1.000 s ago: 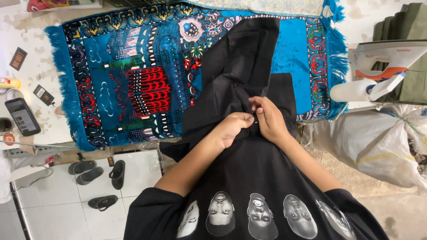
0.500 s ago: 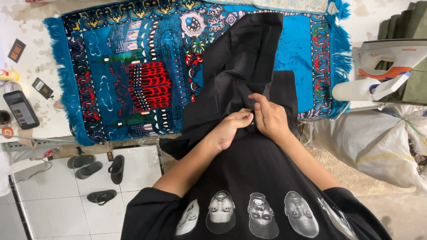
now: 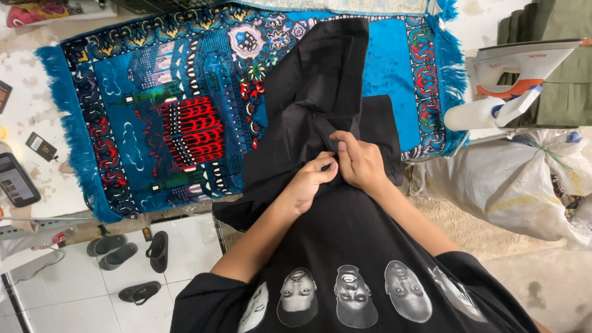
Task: A person unfolds a pair of black pants on a work surface, smooths them out, sprays them, and then irons them.
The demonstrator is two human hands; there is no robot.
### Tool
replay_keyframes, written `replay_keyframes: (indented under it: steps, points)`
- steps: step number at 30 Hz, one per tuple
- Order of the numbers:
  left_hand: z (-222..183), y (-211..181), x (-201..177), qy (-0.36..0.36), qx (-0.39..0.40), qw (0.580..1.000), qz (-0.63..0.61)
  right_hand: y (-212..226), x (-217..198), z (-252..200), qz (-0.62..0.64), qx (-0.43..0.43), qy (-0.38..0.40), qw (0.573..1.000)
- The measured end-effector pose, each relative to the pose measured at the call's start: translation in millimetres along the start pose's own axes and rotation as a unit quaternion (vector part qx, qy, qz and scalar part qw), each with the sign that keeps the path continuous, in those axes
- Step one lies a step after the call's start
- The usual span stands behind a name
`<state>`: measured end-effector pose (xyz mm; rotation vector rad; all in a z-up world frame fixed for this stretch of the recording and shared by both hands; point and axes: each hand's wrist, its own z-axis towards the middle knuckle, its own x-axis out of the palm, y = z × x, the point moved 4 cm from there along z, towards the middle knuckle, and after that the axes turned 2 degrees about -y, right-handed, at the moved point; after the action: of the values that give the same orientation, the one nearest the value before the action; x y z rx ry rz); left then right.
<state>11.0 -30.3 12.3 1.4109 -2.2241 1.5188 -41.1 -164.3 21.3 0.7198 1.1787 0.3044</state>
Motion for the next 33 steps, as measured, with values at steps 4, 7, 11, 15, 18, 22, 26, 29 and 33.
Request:
replay_keyframes:
  steps: [4, 7, 11, 15, 18, 22, 26, 29, 33]
  points:
    - [8, 12, -8, 0.001, 0.005, 1.0, 0.007, 0, -2, 1, -0.002, -0.002, 0.001, 1.0]
    - [11, 22, -12, 0.007, 0.018, 0.999, 0.029, 3, -4, 1, 0.03, -0.004, -0.01, 0.999]
    - [12, 21, -16, 0.003, 0.066, 0.989, 0.135, -1, -13, -5, 0.054, 0.0, -0.031, 0.998]
    - [-6, -27, -10, -0.014, 0.17, 0.928, 0.33, -10, -28, -9, 0.192, -0.002, -0.049, 0.98]
    - [-21, -39, -12, -0.051, 0.132, 0.906, 0.399, -18, -33, -21, 0.272, -0.037, -0.069, 0.959]
    - [-18, -34, -9, -0.058, 0.117, 0.912, 0.39, 2, -51, -12, 0.257, -0.087, -0.086, 0.959]
    - [-18, -36, -19, -0.119, 0.198, 0.9, 0.37, -13, -47, -12, 0.248, -0.011, -0.044, 0.968]
    - [-24, -57, -33, -0.188, 0.263, 0.875, 0.359, -47, -24, -30, 0.287, 0.094, -0.006, 0.953]
    - [-39, -94, -85, -0.295, 0.346, 0.814, 0.361, -61, -13, -39, 0.217, 0.211, 0.007, 0.953]
